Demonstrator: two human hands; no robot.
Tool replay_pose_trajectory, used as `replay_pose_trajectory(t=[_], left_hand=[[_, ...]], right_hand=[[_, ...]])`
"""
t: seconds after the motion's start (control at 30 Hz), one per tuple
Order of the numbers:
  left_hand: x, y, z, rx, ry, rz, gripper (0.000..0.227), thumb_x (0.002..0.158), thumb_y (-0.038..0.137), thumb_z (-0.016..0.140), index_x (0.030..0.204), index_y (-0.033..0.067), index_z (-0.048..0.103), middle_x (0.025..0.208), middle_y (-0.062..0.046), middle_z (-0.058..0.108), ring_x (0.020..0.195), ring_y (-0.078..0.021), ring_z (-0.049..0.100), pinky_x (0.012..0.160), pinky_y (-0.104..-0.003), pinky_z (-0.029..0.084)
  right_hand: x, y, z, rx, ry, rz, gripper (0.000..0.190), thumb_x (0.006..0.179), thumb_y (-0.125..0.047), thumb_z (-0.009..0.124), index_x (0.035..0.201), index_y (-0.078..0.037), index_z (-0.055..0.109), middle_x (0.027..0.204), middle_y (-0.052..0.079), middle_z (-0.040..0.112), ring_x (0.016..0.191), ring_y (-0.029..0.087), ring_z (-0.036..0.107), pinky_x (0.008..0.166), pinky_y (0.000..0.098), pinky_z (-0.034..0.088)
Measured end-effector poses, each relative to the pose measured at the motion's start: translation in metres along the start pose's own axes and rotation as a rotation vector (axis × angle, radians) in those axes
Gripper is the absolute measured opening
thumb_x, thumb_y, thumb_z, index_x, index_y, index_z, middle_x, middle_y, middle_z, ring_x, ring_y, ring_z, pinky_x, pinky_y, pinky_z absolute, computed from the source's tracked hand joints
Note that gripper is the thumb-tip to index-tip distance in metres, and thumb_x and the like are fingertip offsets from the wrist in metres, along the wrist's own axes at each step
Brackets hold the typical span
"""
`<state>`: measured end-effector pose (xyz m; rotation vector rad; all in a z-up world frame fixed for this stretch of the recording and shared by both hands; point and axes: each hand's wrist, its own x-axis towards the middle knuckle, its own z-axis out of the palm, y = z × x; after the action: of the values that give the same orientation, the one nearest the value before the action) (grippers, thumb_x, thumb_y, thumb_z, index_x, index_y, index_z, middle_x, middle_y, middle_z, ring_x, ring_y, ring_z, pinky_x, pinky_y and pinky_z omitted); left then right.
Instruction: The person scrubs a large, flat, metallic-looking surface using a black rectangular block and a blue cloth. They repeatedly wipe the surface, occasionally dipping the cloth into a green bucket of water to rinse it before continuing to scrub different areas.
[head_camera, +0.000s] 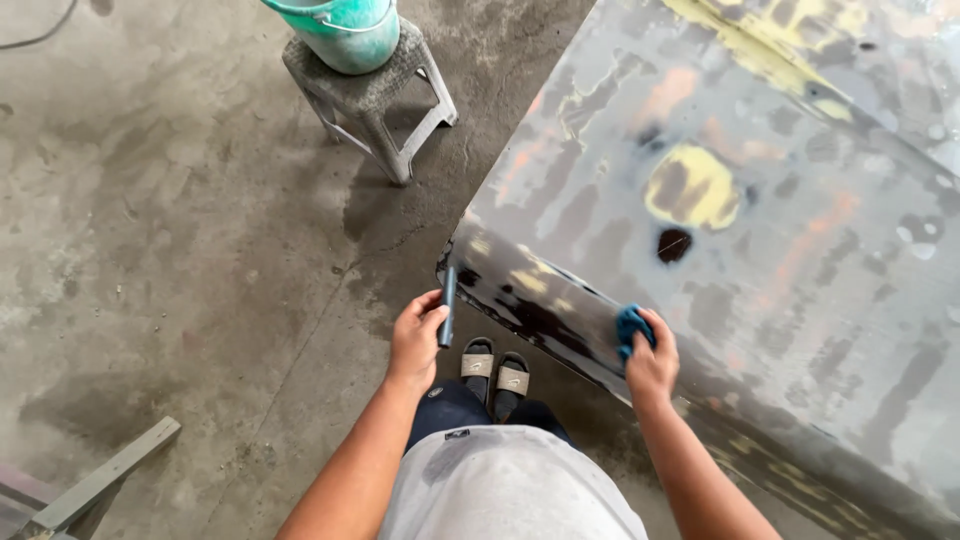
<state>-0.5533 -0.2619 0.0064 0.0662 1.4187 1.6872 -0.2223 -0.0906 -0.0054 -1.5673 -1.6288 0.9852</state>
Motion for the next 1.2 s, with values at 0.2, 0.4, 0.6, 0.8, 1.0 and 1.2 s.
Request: replay_pose_trajectory(t=[0.2,0.4,0.6,0.8,1.0,1.2], left_hand=[[0.019,0.024,0.064,-0.126,-0.084,0.074,0.033,0.096,0.002,0.062,0.128,-0.0017,0.065,0.113,-0.005,0.069,0.097,-0.0113,0.065,0.085,-0.025,0.053],[0.030,0.071,0.087,-0.185,-0.118,0.060,0.029,0.099,0.008,0.057,0.124,0.0004,0.069,0.107,-0.001,0.071,0.093,-0.0101,0.063,0.085,-0.028,0.053],[0.088,0.124,0.003,-0.218,-0.203,0.041,0.027,0.099,0.007,0.061,0.122,-0.0029,0.071,0.106,-0.001,0.071,0.093,-0.0083,0.063,0.083,-0.024,0.052],[0.143,0.213,-0.089,-0.164,-0.136,-0.135,0.032,0.096,0.010,0.061,0.126,0.0016,0.070,0.089,0.000,0.066,0.072,-0.0088,0.059,0.063,-0.026,0.051],[0.191,0.285,-0.121,-0.161,-0.126,-0.063,0.033,0.098,0.011,0.060,0.128,-0.0001,0.067,0.089,-0.002,0.067,0.075,-0.0092,0.061,0.067,-0.026,0.052],[0.226,0.304,-0.134,-0.182,-0.097,-0.071,0.033,0.098,0.011,0.060,0.129,0.0016,0.067,0.091,-0.002,0.067,0.076,-0.0083,0.061,0.067,-0.025,0.052]], right_hand=[[0.007,-0.183,0.050,0.704,-0.406,0.372,0.039,0.099,-0.004,0.052,0.137,-0.006,0.061,0.118,0.009,0.068,0.099,0.018,0.067,0.082,0.0316,0.057],[-0.021,-0.250,0.155,0.565,-0.565,-0.161,0.045,0.099,0.002,0.052,0.144,-0.003,0.054,0.160,0.013,0.043,0.149,0.023,0.037,0.120,0.0336,0.026],[0.016,-0.259,0.282,0.529,-0.459,-0.241,0.042,0.102,-0.004,0.052,0.144,-0.002,0.054,0.155,0.015,0.050,0.147,0.024,0.042,0.120,0.0337,0.029],[0.047,-0.314,0.351,0.775,-0.468,0.369,0.035,0.104,-0.012,0.053,0.137,-0.009,0.060,0.112,0.002,0.070,0.095,0.010,0.066,0.080,0.0264,0.055],[0.070,-0.342,0.377,0.796,-0.384,0.554,0.036,0.103,-0.017,0.055,0.138,-0.016,0.058,0.112,0.002,0.070,0.092,0.014,0.069,0.075,0.0323,0.059],[0.101,-0.374,0.406,0.726,-0.366,0.610,0.038,0.102,-0.020,0.055,0.140,-0.019,0.056,0.108,0.001,0.070,0.087,0.013,0.070,0.069,0.0322,0.058]])
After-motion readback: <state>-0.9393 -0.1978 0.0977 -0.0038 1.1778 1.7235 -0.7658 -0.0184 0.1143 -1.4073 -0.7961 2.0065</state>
